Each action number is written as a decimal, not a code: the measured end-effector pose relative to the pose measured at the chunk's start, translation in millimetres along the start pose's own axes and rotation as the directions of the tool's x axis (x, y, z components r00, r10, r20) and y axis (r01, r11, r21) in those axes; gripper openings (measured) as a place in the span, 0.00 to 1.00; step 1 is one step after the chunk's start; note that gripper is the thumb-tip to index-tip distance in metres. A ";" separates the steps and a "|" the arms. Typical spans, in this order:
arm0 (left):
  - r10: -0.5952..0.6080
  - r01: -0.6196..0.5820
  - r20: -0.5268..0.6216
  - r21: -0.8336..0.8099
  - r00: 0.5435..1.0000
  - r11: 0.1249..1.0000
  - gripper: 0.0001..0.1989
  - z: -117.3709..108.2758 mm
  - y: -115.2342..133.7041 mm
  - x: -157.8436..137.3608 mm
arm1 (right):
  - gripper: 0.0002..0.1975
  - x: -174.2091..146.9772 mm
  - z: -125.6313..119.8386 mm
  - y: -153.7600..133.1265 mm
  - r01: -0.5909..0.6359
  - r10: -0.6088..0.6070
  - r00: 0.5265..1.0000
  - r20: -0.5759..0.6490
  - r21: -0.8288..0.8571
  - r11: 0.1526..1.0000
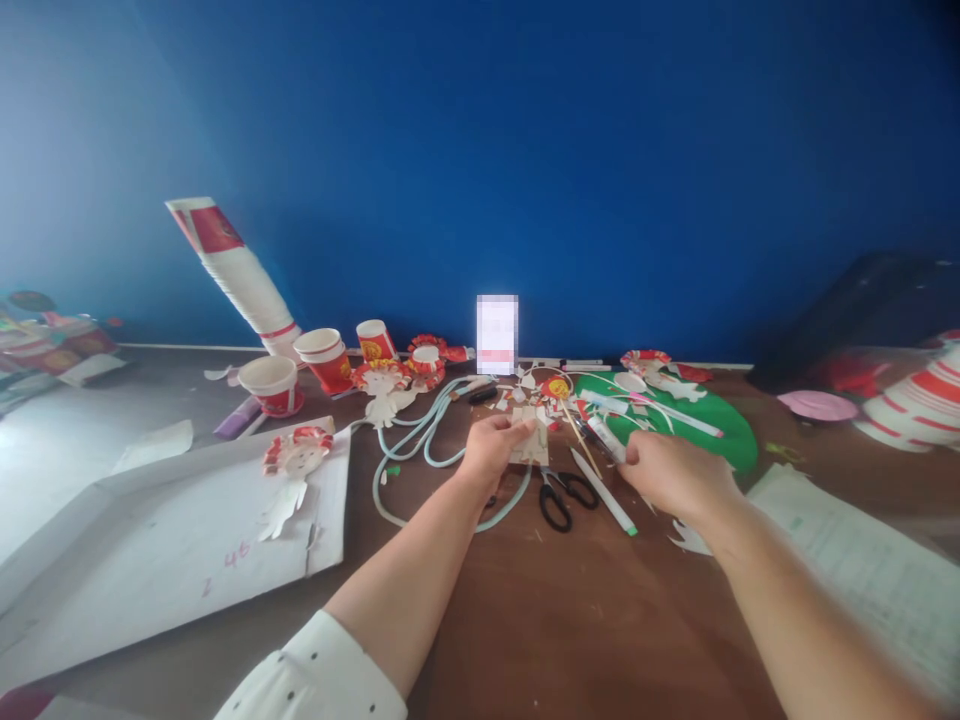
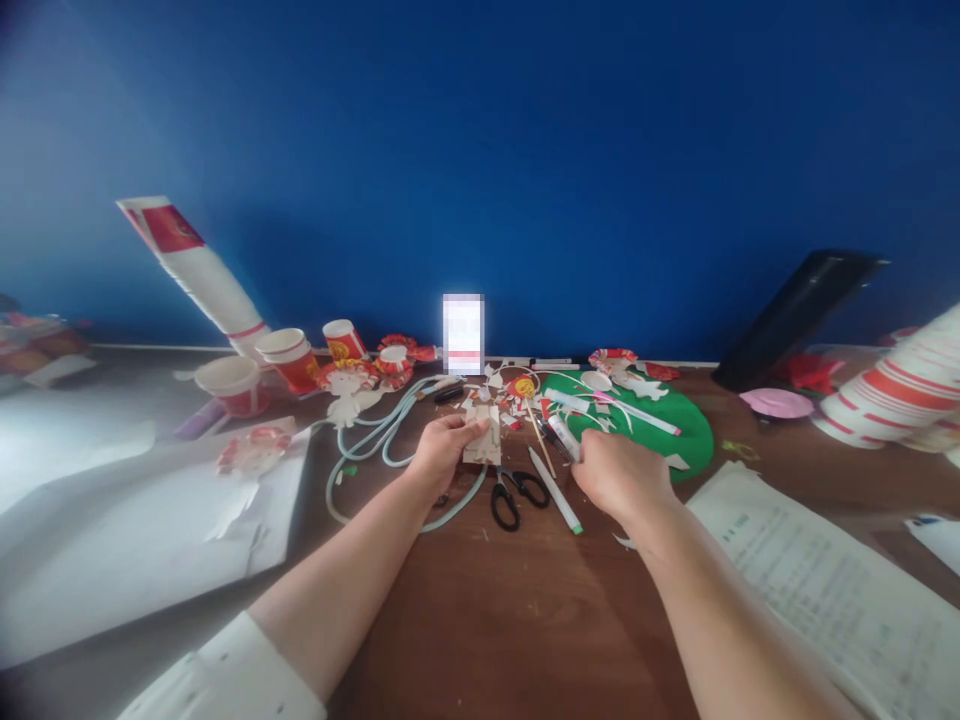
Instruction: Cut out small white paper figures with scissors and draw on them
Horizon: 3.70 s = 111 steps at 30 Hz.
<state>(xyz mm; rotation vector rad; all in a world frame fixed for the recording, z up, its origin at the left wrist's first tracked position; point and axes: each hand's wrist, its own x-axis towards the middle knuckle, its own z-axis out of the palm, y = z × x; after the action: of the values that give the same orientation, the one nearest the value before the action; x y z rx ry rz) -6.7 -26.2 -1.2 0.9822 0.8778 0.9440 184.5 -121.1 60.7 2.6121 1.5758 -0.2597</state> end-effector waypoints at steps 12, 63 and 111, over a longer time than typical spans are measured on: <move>-0.018 0.021 0.020 -0.150 1.000 0.988 0.21 -1.7 1.0 3.0 | 0.11 -12.0 -15.5 -1.9 0.156 -0.086 0.966 -0.244 0.286 0.945; 0.016 -0.008 0.043 -0.194 0.999 0.981 0.21 3.8 3.0 -2.8 | 0.12 7.8 4.9 15.6 0.183 -0.263 0.964 0.027 0.650 0.737; -0.035 0.065 0.183 -0.166 0.983 0.984 0.21 11.3 -8.9 -9.5 | 0.13 -8.9 34.2 -54.6 0.309 -0.139 0.951 -0.276 0.830 0.464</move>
<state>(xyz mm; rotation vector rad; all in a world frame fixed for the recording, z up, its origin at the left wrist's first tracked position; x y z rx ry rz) 2.5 -40.4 -4.4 0.8783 0.6561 0.8586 128.7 -108.6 29.7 3.1183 2.3251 -1.1958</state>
